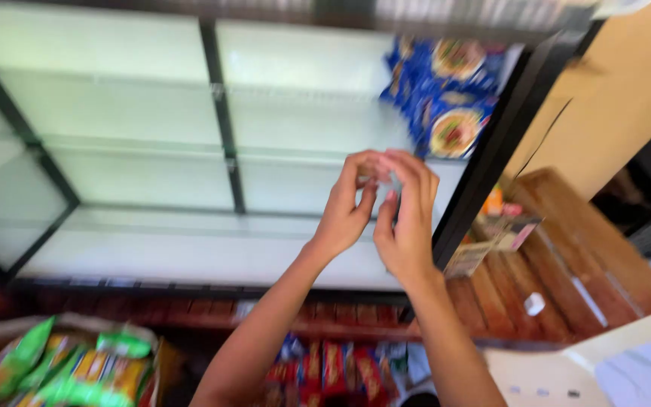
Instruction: Stocking and organizing snack packets and instant noodles into a glass display case from boxes on the floor.
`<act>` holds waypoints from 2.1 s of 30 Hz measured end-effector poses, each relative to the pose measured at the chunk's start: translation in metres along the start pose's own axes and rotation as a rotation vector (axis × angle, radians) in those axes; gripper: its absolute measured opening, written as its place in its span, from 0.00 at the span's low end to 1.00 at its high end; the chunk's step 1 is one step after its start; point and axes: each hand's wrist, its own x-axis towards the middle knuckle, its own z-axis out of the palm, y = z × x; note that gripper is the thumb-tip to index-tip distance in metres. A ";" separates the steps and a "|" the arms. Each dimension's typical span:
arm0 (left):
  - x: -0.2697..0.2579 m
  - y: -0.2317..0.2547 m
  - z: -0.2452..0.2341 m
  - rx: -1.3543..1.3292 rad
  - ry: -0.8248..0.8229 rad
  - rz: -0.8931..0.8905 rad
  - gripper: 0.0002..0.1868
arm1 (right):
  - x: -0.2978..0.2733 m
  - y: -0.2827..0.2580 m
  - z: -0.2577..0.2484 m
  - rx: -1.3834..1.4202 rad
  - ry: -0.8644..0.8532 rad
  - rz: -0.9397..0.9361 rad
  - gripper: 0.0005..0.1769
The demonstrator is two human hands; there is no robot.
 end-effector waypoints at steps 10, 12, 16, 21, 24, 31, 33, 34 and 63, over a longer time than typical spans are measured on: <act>-0.419 -0.152 -0.102 -0.437 0.242 -1.199 0.21 | -0.338 0.032 0.118 0.453 -0.625 0.650 0.24; -0.497 -0.194 -0.108 -0.525 0.478 -1.315 0.15 | -0.411 0.057 0.129 0.357 -0.895 0.648 0.22; -0.658 -0.301 -0.107 -0.308 0.445 -1.155 0.33 | -0.494 0.069 0.141 0.233 -1.124 0.626 0.20; -0.615 -0.287 -0.091 -0.234 0.319 -1.529 0.29 | -0.486 0.055 0.177 -0.065 -1.307 0.575 0.32; -0.583 -0.271 -0.087 -0.415 0.619 -1.527 0.32 | -0.465 0.046 0.213 -0.166 -1.187 0.345 0.30; -0.583 -0.259 -0.081 -0.444 0.686 -1.648 0.27 | -0.424 0.044 0.261 -0.226 -1.477 0.426 0.38; -0.576 -0.252 -0.080 -0.568 0.745 -1.641 0.26 | -0.468 0.066 0.258 -0.127 -1.149 0.452 0.32; -0.544 -0.230 -0.086 -0.568 0.742 -1.643 0.26 | -0.459 0.058 0.247 -0.129 -1.149 0.455 0.32; -0.496 -0.129 -0.063 -0.843 0.283 -1.263 0.25 | -0.486 0.036 0.046 1.124 -0.209 1.682 0.12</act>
